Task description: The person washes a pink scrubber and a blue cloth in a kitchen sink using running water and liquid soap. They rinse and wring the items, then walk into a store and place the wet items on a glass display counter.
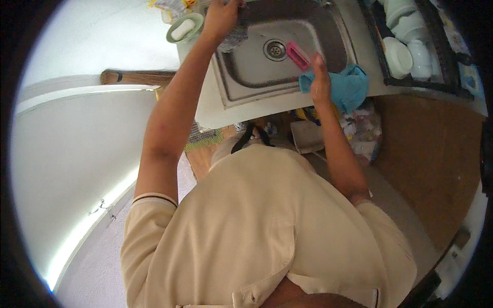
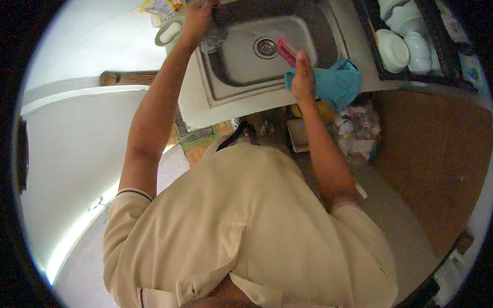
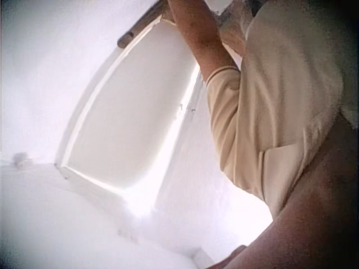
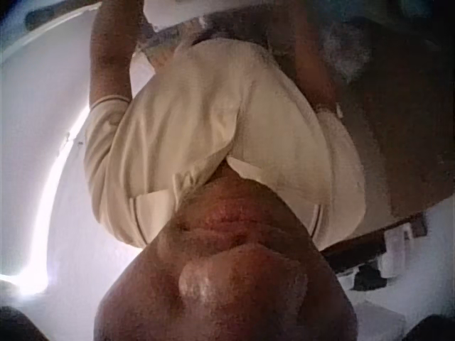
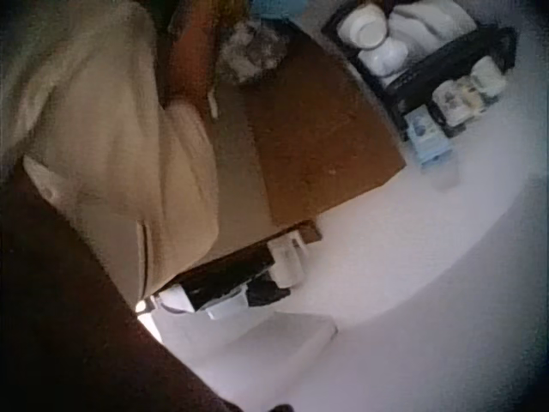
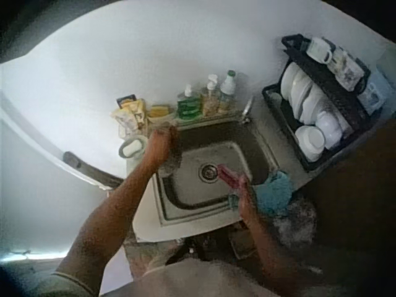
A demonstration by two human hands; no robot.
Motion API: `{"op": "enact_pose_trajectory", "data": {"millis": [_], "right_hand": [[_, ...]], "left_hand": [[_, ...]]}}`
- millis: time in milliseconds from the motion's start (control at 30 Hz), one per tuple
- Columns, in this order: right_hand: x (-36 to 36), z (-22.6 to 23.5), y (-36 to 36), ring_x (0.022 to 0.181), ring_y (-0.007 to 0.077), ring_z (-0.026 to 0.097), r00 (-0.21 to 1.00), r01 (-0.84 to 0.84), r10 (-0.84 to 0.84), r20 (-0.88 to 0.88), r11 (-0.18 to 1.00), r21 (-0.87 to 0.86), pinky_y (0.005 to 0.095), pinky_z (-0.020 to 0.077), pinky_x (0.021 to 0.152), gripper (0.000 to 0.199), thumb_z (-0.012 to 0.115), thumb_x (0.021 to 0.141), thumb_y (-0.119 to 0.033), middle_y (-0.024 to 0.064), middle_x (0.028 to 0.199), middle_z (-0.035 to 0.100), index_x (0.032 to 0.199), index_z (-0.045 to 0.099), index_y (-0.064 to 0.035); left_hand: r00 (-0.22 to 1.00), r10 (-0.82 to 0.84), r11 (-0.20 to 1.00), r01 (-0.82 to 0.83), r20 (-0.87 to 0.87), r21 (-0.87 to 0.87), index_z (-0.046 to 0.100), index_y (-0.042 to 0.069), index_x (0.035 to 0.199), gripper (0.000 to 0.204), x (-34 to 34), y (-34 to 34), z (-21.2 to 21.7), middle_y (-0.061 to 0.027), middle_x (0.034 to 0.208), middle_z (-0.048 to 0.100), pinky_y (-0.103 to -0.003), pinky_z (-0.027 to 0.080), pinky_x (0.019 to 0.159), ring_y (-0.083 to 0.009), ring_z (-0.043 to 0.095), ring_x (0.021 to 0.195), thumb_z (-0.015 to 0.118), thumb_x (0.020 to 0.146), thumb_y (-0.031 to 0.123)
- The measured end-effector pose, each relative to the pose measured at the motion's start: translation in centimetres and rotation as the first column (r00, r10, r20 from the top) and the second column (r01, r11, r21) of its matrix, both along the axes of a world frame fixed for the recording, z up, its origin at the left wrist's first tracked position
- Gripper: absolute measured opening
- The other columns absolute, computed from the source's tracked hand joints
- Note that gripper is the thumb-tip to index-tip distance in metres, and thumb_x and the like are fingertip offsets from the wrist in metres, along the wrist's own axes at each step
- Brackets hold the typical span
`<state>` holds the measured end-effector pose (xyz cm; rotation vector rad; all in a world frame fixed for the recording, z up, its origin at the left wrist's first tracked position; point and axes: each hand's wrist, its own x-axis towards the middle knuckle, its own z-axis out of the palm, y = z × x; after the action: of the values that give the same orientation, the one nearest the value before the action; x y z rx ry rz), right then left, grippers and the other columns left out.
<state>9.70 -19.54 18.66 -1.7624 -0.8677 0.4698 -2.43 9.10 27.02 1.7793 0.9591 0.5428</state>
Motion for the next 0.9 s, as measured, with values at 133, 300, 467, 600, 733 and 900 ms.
{"op": "enact_pose_trajectory", "data": {"millis": [133,300,467,600,733,900], "right_hand": [[-18.0,-0.6,2.7,0.149,0.034,0.036,0.907,-0.419,0.418,-0.043,0.908,-0.019,0.043,0.0258,0.125,0.06,0.057,0.097,-0.017,0.0223,0.158,0.04,0.152,0.04,-0.0002],[-21.5,-1.9,4.6,0.153,0.034,0.031,0.606,-0.737,0.745,0.279,0.658,-0.154,0.0444,0.0191,0.127,0.069,0.062,0.096,-0.023,0.0192,0.165,0.033,0.157,0.036,-0.0012],[-1.1,-0.8,-1.8,0.153,0.0361,0.029,0.595,-0.348,0.686,0.419,0.689,-0.635,0.0477,0.0218,0.127,0.068,0.056,0.103,-0.036,0.0173,0.166,0.031,0.159,0.033,-0.0061],[6.4,5.2,-1.4,0.144,0.0399,0.041,0.805,-0.103,0.258,0.534,0.947,-0.303,0.05,0.034,0.119,0.058,0.059,0.103,-0.039,0.0193,0.159,0.042,0.149,0.049,-0.0071],[8.4,0.5,-10.0,0.132,0.0377,0.053,0.648,0.54,0.009,0.762,0.699,-0.468,0.0491,0.0428,0.11,0.056,0.067,0.098,-0.044,0.0209,0.143,0.057,0.136,0.062,-0.0044],[12.6,1.3,-9.5,0.118,0.0327,0.063,0.804,0.587,-0.496,0.329,0.751,-0.301,0.0426,0.0465,0.104,0.063,0.073,0.091,-0.054,0.0209,0.129,0.066,0.127,0.068,-0.0017]], "left_hand": [[0.988,-0.127,0.812,0.155,-0.089,0.562,0.067,0.001,0.107,0.047,0.0,4.0,-4.8,-0.0151,0.082,0.065,-0.045,0.049,0.072,-0.0286,0.063,0.076,0.053,0.106,0.046],[0.969,-0.236,0.971,0.231,-0.078,-0.064,0.063,0.002,0.119,0.044,2.8,1.1,-2.6,-0.0197,0.099,0.068,-0.047,0.05,0.079,-0.0349,0.065,0.088,0.054,0.106,0.043],[0.961,-0.227,0.974,0.228,0.156,0.008,0.072,0.0,0.098,0.06,3.5,-1.9,-3.3,-0.0154,0.085,0.07,-0.04,0.05,0.081,-0.0291,0.065,0.082,0.061,0.096,0.059],[0.972,-0.231,0.971,0.234,0.054,-0.053,0.073,0.003,0.097,0.061,2.4,-2.5,-3.4,-0.011,0.083,0.069,-0.037,0.05,0.079,-0.0226,0.063,0.079,0.057,0.098,0.061],[0.958,-0.276,0.959,0.28,0.075,-0.047,0.072,0.003,0.101,0.058,2.8,-2.9,-3.4,-0.0118,0.092,0.073,-0.036,0.05,0.083,-0.0221,0.066,0.084,0.06,0.098,0.06],[0.82,-0.57,0.821,0.564,-0.054,-0.09,0.068,0.005,0.123,0.059,6.3,-6.4,-4.0,-0.0142,0.108,0.074,-0.037,0.05,0.095,-0.0262,0.069,0.102,0.069,0.094,0.056]]}}
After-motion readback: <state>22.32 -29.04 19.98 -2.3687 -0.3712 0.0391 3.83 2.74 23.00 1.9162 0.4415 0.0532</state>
